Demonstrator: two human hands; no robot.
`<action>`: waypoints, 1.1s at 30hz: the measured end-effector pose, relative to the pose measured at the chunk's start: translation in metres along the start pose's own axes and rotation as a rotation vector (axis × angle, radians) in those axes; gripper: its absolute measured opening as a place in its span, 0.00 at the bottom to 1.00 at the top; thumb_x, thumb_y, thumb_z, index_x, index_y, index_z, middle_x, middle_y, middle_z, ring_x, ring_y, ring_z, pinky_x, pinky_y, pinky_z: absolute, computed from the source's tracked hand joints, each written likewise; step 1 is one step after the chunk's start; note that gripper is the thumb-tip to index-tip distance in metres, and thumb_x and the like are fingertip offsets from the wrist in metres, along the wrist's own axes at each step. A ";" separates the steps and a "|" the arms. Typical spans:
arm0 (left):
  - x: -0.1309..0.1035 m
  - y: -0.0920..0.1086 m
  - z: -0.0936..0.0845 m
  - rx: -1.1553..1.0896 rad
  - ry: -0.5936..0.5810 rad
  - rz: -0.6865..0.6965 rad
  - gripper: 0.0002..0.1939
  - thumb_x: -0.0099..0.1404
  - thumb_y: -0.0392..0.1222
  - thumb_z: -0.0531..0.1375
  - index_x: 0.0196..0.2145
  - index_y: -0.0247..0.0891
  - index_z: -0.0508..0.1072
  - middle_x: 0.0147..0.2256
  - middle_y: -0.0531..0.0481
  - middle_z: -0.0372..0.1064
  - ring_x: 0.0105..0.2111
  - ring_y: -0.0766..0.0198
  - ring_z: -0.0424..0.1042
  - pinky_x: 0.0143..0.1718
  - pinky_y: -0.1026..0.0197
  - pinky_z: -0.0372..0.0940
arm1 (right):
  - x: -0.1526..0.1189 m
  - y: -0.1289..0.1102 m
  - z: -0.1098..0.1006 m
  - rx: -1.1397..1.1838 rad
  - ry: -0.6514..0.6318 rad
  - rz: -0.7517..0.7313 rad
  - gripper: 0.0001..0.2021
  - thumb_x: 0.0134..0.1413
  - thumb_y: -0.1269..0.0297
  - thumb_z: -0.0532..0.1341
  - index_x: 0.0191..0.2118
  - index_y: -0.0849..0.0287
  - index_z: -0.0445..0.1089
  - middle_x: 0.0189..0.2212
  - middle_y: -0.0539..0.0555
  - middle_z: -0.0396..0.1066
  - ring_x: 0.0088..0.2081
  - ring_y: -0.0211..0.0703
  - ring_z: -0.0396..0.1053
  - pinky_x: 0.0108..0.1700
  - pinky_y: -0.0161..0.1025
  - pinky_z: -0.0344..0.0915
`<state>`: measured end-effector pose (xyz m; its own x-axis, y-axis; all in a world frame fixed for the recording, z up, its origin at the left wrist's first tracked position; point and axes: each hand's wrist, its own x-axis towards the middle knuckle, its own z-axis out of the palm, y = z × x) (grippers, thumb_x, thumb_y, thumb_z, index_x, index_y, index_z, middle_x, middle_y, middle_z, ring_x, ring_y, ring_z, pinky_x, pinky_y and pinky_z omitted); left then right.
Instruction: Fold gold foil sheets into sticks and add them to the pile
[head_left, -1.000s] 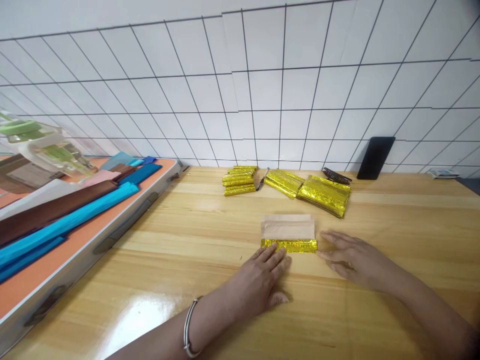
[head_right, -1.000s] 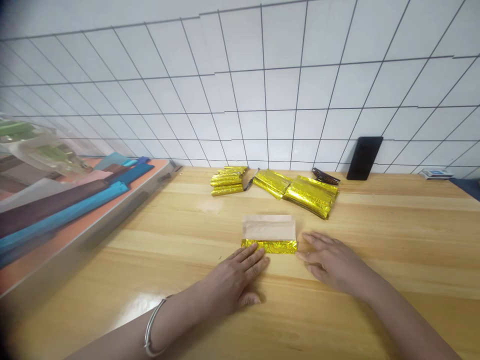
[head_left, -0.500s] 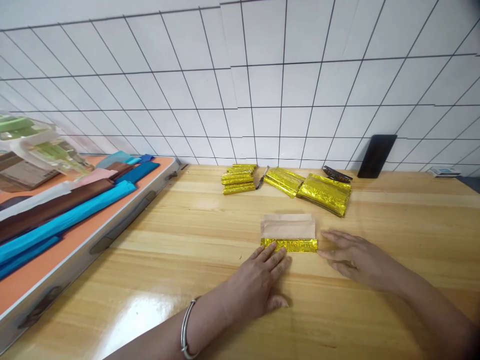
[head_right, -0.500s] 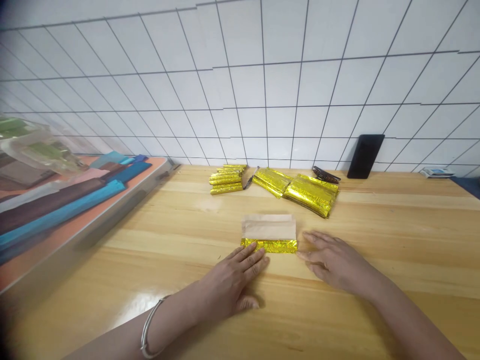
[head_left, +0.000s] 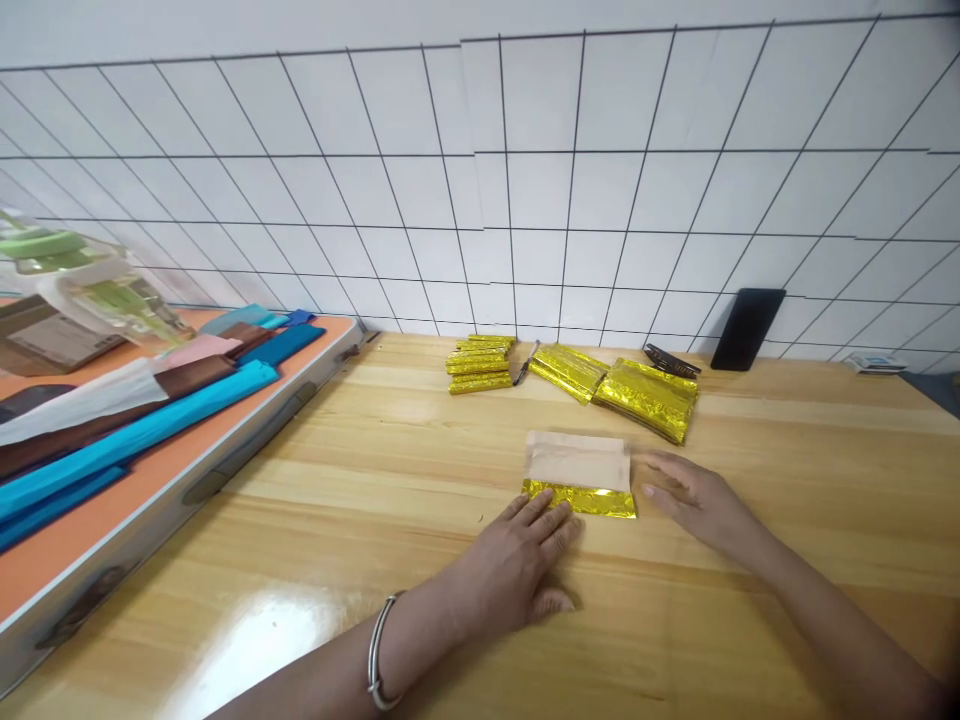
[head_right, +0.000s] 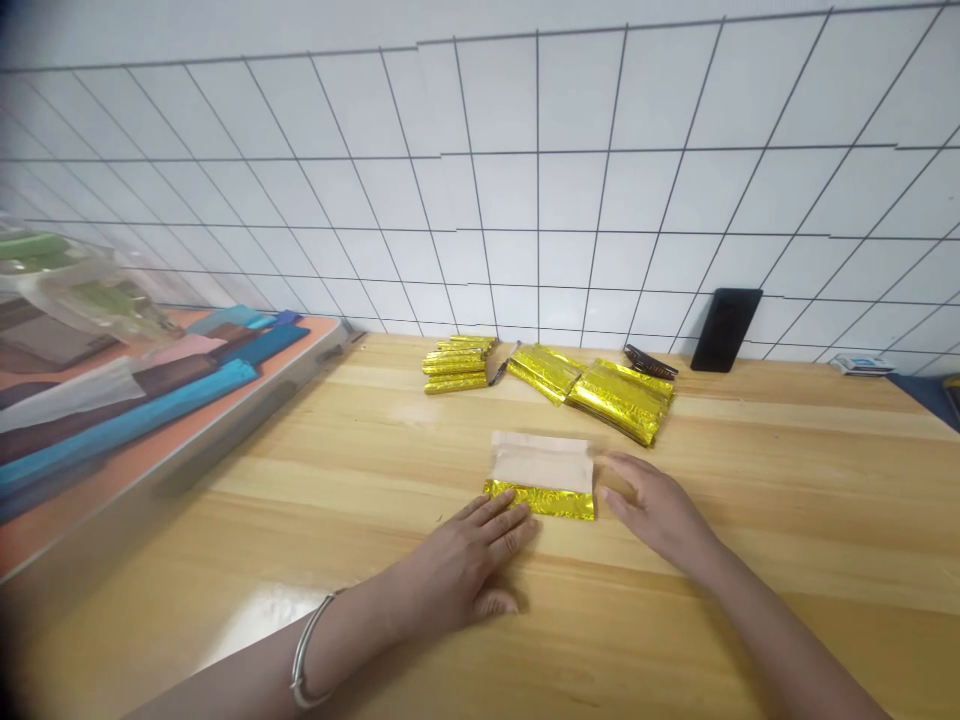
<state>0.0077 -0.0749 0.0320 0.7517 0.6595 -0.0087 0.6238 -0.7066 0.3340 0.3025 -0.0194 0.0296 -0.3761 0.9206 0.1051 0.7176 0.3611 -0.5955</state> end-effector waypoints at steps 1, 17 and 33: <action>0.001 0.000 0.000 -0.005 0.008 0.004 0.36 0.62 0.63 0.48 0.62 0.40 0.50 0.60 0.41 0.51 0.61 0.47 0.45 0.59 0.45 0.46 | 0.003 0.000 0.004 0.003 0.017 0.004 0.23 0.56 0.55 0.55 0.57 0.52 0.59 0.56 0.54 0.62 0.54 0.50 0.62 0.55 0.48 0.60; 0.011 -0.015 -0.017 -0.009 0.135 0.028 0.18 0.65 0.55 0.50 0.43 0.40 0.68 0.44 0.44 0.65 0.47 0.55 0.62 0.55 0.49 0.49 | -0.028 -0.044 0.023 0.466 -0.266 0.211 0.26 0.56 0.57 0.55 0.59 0.57 0.55 0.32 0.50 0.71 0.31 0.41 0.69 0.32 0.37 0.66; 0.031 -0.033 -0.023 0.110 0.074 -0.005 0.05 0.63 0.40 0.55 0.37 0.39 0.67 0.44 0.48 0.66 0.47 0.60 0.64 0.57 0.53 0.48 | 0.017 -0.021 0.017 -0.548 -0.016 -0.510 0.28 0.53 0.82 0.49 0.58 0.50 0.58 0.63 0.55 0.48 0.63 0.52 0.43 0.55 0.54 0.55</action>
<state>0.0058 -0.0253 0.0422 0.7334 0.6770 0.0610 0.6501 -0.7248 0.2282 0.2711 -0.0142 0.0304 -0.7459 0.6181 0.2481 0.6393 0.7690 0.0063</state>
